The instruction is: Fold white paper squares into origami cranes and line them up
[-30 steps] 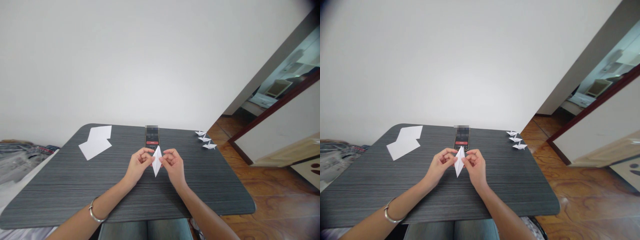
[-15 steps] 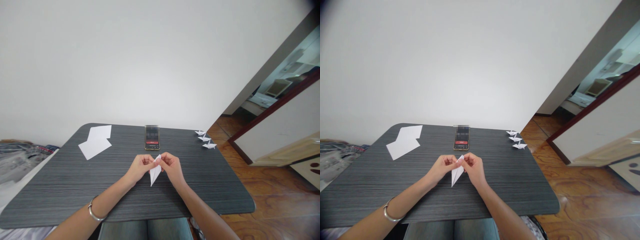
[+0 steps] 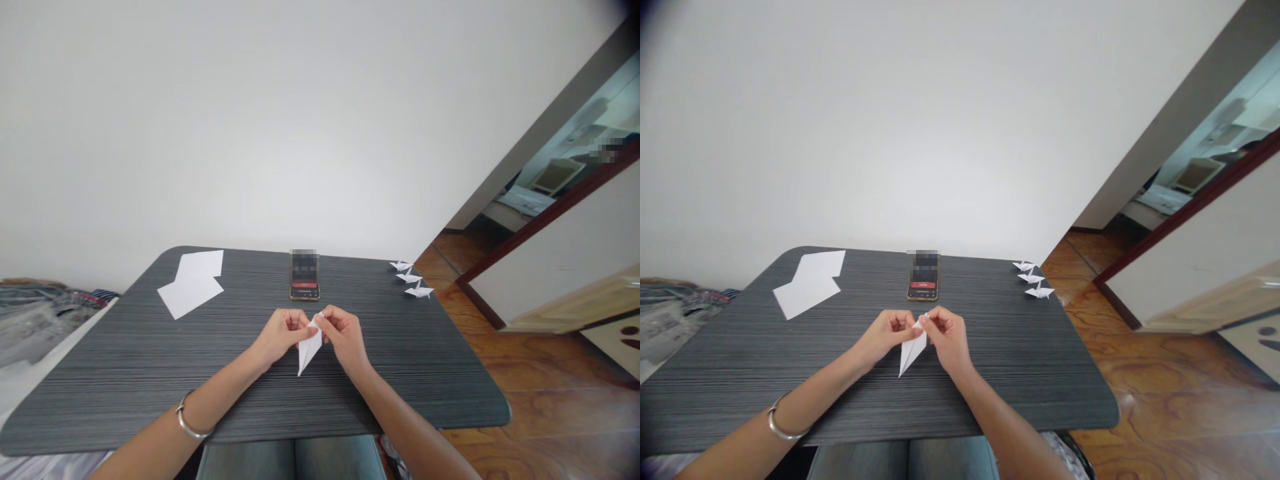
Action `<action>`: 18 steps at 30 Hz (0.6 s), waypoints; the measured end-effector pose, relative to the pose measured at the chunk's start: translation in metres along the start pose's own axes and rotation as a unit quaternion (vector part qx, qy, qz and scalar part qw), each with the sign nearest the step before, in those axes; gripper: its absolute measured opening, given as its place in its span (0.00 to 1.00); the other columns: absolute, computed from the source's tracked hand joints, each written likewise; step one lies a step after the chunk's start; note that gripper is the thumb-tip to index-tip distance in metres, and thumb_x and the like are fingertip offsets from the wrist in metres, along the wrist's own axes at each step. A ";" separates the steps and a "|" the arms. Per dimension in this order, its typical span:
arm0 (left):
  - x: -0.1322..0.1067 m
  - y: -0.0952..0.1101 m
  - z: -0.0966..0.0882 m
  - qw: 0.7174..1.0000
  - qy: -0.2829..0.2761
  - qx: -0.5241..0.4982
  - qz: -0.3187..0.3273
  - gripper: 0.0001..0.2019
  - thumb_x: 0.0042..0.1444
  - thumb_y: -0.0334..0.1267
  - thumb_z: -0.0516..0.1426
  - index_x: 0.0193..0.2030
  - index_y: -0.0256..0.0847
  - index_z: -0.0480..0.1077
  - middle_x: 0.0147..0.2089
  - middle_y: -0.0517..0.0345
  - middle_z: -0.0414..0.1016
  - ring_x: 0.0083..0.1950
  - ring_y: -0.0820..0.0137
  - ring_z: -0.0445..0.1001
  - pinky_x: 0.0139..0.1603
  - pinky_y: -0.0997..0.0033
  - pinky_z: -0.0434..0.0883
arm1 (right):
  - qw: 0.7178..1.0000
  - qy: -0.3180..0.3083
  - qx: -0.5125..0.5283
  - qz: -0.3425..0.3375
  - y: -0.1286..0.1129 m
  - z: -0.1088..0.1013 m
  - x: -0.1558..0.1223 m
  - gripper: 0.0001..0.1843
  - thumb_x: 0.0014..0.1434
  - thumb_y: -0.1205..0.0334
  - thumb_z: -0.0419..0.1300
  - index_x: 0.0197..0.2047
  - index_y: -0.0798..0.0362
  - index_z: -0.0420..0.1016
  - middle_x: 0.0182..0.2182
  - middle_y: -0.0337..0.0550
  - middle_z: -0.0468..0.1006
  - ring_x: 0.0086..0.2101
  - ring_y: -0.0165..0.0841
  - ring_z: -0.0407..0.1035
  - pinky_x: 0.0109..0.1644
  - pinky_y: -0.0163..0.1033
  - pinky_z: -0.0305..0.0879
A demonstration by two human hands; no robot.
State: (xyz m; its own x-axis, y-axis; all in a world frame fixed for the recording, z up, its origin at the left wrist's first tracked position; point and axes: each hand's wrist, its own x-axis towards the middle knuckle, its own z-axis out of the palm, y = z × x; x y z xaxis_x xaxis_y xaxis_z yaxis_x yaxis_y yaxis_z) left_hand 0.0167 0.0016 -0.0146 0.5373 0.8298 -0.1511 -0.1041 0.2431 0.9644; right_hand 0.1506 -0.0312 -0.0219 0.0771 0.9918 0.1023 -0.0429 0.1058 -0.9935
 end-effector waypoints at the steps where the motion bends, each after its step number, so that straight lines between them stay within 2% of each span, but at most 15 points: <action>1: 0.000 0.000 0.000 1.000 0.001 0.000 -0.001 0.14 0.35 0.38 0.65 0.17 0.34 0.64 0.15 0.66 0.67 0.16 0.81 0.61 0.19 0.81 0.55 | 1.000 -0.001 0.000 0.000 0.000 0.000 0.000 0.10 0.49 0.58 0.59 0.22 0.54 0.67 0.16 0.32 0.63 0.16 0.23 0.55 0.19 0.30 0.52; 11: -0.001 0.000 0.001 1.000 0.004 0.012 0.006 0.14 0.35 0.39 0.65 0.18 0.33 0.64 0.15 0.65 0.67 0.17 0.81 0.61 0.19 0.81 0.56 | 1.000 0.014 -0.007 -0.014 -0.004 -0.001 0.001 0.09 0.50 0.62 0.56 0.22 0.55 0.70 0.16 0.34 0.65 0.17 0.24 0.56 0.19 0.30 0.53; 18: -0.002 0.002 0.002 1.000 -0.001 0.008 0.000 0.15 0.34 0.40 0.65 0.17 0.34 0.64 0.16 0.64 0.68 0.17 0.80 0.62 0.20 0.81 0.56 | 0.999 0.039 -0.015 -0.029 -0.002 -0.002 0.001 0.16 0.55 0.57 0.53 0.19 0.55 0.68 0.14 0.34 0.63 0.16 0.24 0.55 0.19 0.30 0.52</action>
State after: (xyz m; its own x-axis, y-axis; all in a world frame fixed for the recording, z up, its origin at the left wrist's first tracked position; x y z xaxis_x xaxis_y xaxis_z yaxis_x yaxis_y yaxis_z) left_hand 0.0171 -0.0006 -0.0121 0.5391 0.8287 -0.1502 -0.0917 0.2350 0.9677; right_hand 0.1525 -0.0310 -0.0200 0.1557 0.9752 0.1571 -0.0062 0.1600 -0.9871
